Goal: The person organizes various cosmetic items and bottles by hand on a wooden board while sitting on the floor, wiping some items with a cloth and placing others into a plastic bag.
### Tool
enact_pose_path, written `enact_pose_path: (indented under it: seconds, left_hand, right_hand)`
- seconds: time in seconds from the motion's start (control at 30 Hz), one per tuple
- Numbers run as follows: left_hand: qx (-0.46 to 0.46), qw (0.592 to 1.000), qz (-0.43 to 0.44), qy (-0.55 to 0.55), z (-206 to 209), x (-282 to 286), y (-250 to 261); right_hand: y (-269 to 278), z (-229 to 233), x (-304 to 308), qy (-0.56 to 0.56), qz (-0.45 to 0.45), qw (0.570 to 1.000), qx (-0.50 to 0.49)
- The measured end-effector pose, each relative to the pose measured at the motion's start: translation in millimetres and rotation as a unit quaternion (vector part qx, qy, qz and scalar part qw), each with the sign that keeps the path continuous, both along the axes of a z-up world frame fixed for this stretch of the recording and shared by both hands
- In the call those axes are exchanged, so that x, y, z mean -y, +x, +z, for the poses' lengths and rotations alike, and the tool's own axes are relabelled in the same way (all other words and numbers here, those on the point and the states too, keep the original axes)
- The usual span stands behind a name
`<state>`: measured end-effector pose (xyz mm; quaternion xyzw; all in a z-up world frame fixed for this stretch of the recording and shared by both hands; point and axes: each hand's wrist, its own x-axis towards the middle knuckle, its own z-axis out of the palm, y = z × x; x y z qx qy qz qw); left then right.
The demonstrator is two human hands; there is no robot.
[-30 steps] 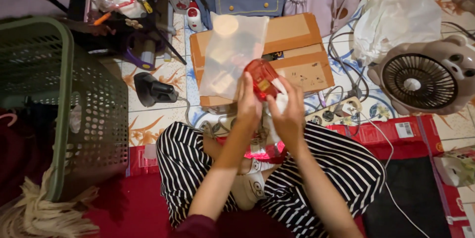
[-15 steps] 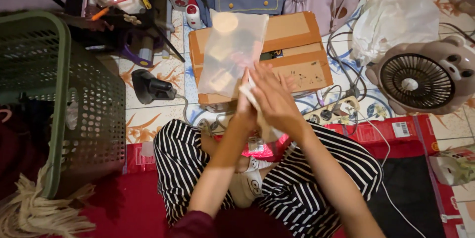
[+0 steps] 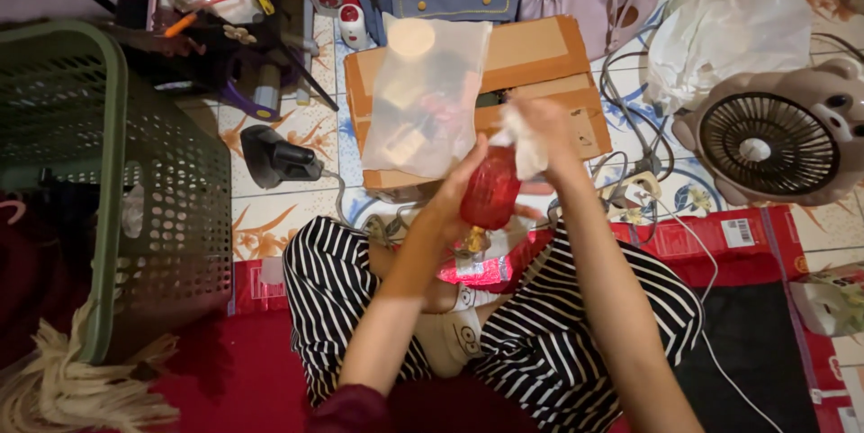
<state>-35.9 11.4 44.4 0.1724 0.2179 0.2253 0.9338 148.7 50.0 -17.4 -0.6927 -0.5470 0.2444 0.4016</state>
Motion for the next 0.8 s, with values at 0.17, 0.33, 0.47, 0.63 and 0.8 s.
enact_pose_path:
  seconds: [0.17,0.33,0.47,0.63,0.8]
  left_hand:
    - [-0.088,0.978,0.189,-0.001,4,-21,12]
    - [-0.165,0.954,0.244,-0.046,-22,-25,15]
    - [-0.149,0.965,0.198,-0.084,-25,-16,-6]
    - [-0.269,0.921,0.279,0.047,12,5,10]
    - [-0.396,0.785,0.022,0.476,-8,-40,11]
  right_hand:
    - [-22,25,27,0.165,-0.073,0.979,-0.094]
    - [-83,48,76,0.182,0.099,0.978,0.022]
    - [-99,23,109,0.107,0.105,0.989,-0.016]
    - [-71,-2,103,0.050,0.023,0.997,-0.057]
    - [-23,-2,79,-0.010,-0.135,0.837,-0.531]
